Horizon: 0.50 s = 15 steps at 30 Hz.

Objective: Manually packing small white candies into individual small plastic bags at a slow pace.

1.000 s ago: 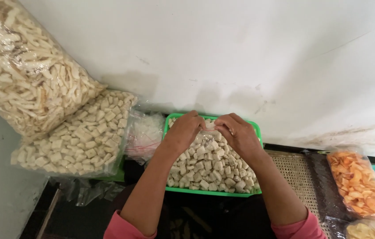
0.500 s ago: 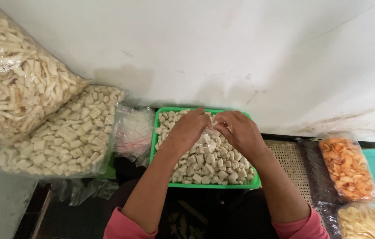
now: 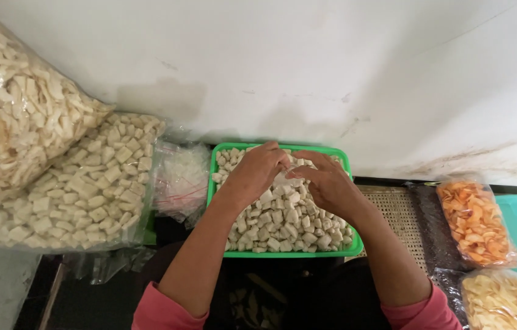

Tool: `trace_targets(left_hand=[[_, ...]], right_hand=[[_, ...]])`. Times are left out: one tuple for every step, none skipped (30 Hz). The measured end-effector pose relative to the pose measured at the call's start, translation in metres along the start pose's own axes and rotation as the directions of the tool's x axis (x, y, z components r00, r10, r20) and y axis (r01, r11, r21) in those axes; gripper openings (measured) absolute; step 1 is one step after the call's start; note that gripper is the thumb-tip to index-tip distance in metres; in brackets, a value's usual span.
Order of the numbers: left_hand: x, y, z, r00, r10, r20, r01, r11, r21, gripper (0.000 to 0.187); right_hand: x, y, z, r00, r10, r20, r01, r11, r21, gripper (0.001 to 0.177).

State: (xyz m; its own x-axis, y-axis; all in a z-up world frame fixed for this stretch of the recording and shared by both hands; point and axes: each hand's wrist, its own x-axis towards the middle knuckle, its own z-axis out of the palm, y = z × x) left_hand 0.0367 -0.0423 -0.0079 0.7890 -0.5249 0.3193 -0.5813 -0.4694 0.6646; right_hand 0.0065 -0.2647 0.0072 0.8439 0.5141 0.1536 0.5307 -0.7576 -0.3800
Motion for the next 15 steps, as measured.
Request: trace_targets(left_hand=[[0.0,-0.002,0.0,1.0,-0.005,0.0,0.005,1.0,-0.003,0.01],[-0.001,-0.003,0.001,1.0,0.008,0.015,-0.009,0.999,0.054,0.01],[-0.002,-0.004,0.0,0.999,0.02,0.029,-0.023,0.993,0.113,0.011],[-0.003,-0.005,0.0,1.0,0.014,0.026,-0.017,0.993,0.113,0.011],[-0.005,-0.005,0.001,1.0,0.02,0.023,-0.023,0.991,0.132,0.013],[-0.007,-0.005,0.001,0.999,0.027,0.021,-0.029,0.988,0.151,0.015],[-0.008,-0.01,0.002,0.999,0.024,0.021,-0.027,0.988,0.154,0.015],[-0.01,-0.015,0.003,1.0,0.001,0.026,-0.006,0.983,0.185,0.014],[-0.01,-0.02,0.003,0.999,-0.018,0.03,0.011,0.976,0.217,0.014],[-0.011,-0.022,0.001,0.999,-0.017,0.031,0.01,0.976,0.219,0.014],[-0.012,-0.025,-0.002,0.999,-0.045,0.01,0.041,0.967,0.251,0.012],[-0.014,-0.028,-0.004,0.997,-0.071,-0.012,0.072,0.957,0.282,0.011],[-0.016,-0.028,-0.009,0.997,-0.077,-0.017,0.078,0.956,0.283,0.011],[-0.018,-0.028,-0.014,0.993,-0.121,-0.018,0.121,0.957,0.262,0.008],[-0.019,-0.027,-0.02,0.987,-0.161,-0.017,0.16,0.957,0.243,0.005]], right_hand=[[0.002,0.0,0.004,1.0,0.0,0.006,0.0,1.0,0.002,0.045],[0.003,0.0,0.007,0.999,-0.015,0.04,0.018,0.997,-0.078,0.043],[0.005,0.0,0.01,0.997,-0.033,0.075,0.044,0.987,-0.155,0.042],[0.006,0.003,0.015,0.996,-0.037,0.079,0.048,0.987,-0.153,0.042],[0.008,0.007,0.021,0.996,-0.046,0.081,0.066,0.959,-0.274,0.04],[0.008,0.01,0.026,0.995,-0.055,0.082,0.083,0.917,-0.39,0.039],[0.008,0.007,0.026,0.995,-0.058,0.082,0.085,0.918,-0.388,0.039],[0.008,0.005,0.025,0.995,-0.081,0.053,0.095,0.932,-0.351,0.04],[0.008,0.003,0.023,0.995,-0.102,0.02,0.103,0.943,-0.316,0.041],[0.011,0.009,0.021,0.995,-0.103,0.018,0.103,0.943,-0.316,0.041],[0.014,0.016,0.019,0.981,-0.172,-0.09,0.169,0.985,-0.04,0.054],[0.017,0.022,0.017,0.956,-0.206,-0.211,0.253,0.94,0.23,0.069],[0.016,0.027,0.019,0.955,-0.211,-0.208,0.258,0.938,0.233,0.069],[0.016,0.033,0.021,0.967,-0.115,-0.226,0.169,0.956,0.238,0.062],[0.015,0.039,0.023,0.969,-0.015,-0.248,0.078,0.966,0.245,0.055]])
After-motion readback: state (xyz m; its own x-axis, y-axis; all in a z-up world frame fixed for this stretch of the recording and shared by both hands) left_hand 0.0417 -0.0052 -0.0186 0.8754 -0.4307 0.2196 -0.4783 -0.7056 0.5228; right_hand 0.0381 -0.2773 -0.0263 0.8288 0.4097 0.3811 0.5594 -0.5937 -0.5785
